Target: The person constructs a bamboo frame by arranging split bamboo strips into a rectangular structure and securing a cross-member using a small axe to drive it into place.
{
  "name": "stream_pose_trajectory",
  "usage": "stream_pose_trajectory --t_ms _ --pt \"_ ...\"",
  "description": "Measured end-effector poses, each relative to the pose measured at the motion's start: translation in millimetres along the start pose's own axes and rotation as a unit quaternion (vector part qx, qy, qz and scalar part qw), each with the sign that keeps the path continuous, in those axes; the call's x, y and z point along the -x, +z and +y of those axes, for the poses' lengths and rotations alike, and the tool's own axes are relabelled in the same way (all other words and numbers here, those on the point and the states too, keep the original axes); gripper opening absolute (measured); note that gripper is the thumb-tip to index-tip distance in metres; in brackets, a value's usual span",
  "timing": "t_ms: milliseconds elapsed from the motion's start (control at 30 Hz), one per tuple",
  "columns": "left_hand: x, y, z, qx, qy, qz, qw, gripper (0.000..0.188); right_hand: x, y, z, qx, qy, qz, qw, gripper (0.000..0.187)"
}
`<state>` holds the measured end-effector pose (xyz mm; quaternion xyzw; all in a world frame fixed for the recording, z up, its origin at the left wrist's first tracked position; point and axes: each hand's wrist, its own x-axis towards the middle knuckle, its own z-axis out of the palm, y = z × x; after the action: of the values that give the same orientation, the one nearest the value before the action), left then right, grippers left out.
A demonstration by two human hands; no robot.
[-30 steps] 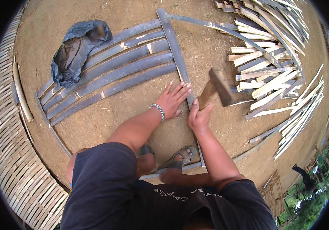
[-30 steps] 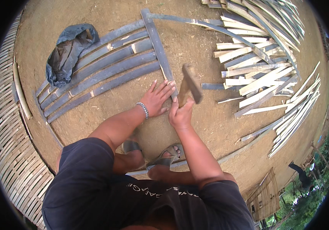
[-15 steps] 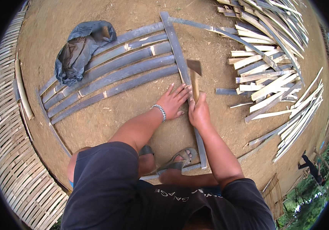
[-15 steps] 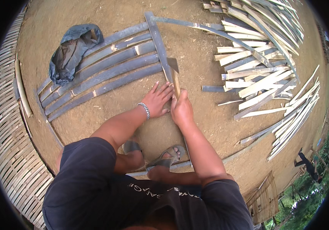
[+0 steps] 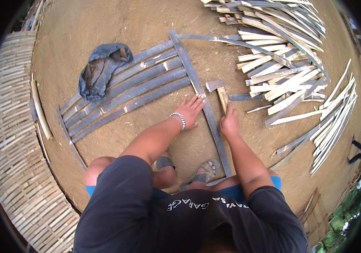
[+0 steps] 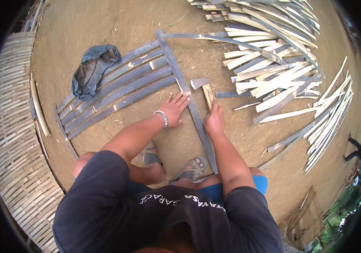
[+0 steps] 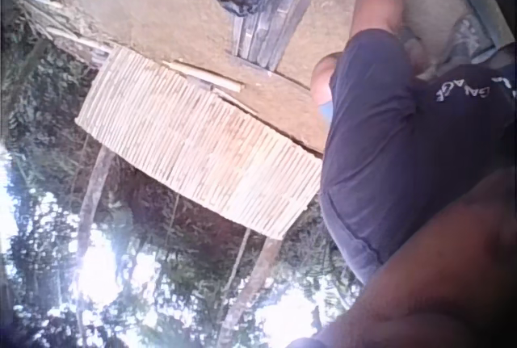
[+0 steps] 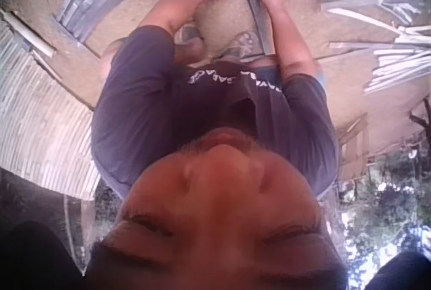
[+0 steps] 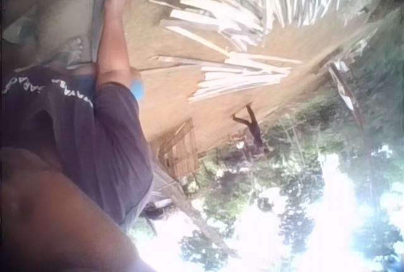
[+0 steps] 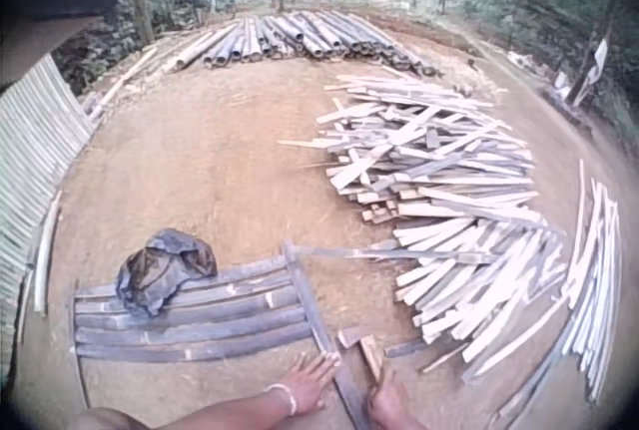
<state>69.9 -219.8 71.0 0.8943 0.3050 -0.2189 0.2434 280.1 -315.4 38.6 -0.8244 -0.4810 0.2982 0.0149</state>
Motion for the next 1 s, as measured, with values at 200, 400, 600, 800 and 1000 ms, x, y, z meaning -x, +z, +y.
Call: stream_pose_trajectory --t_ms 200,400,600,800,1000 --pt "80.8 -18.8 -55.6 0.054 -0.003 -0.160 0.986 0.090 1.4 5.6 -20.9 0.031 0.011 0.046 0.998 0.072" --pt "276.1 -67.4 -143.6 0.051 -0.229 -0.218 0.947 0.089 -31.3 -10.2 -89.3 -0.055 -0.047 0.006 0.997 0.059" --pt "472.8 -11.6 -140.7 0.304 -0.507 0.072 0.803 0.071 -57.8 -32.1 -138.5 -0.059 -0.001 -0.070 0.996 0.046" --pt "479.3 110.2 -126.3 0.347 -0.484 -0.114 0.795 0.060 -82.5 4.7 -159.3 -0.072 0.029 -0.025 0.997 0.046" --pt "382.5 72.9 -170.9 0.296 -0.394 -0.015 0.870 0.050 -89.1 27.5 -164.7 -0.158 0.089 0.035 0.983 0.048"
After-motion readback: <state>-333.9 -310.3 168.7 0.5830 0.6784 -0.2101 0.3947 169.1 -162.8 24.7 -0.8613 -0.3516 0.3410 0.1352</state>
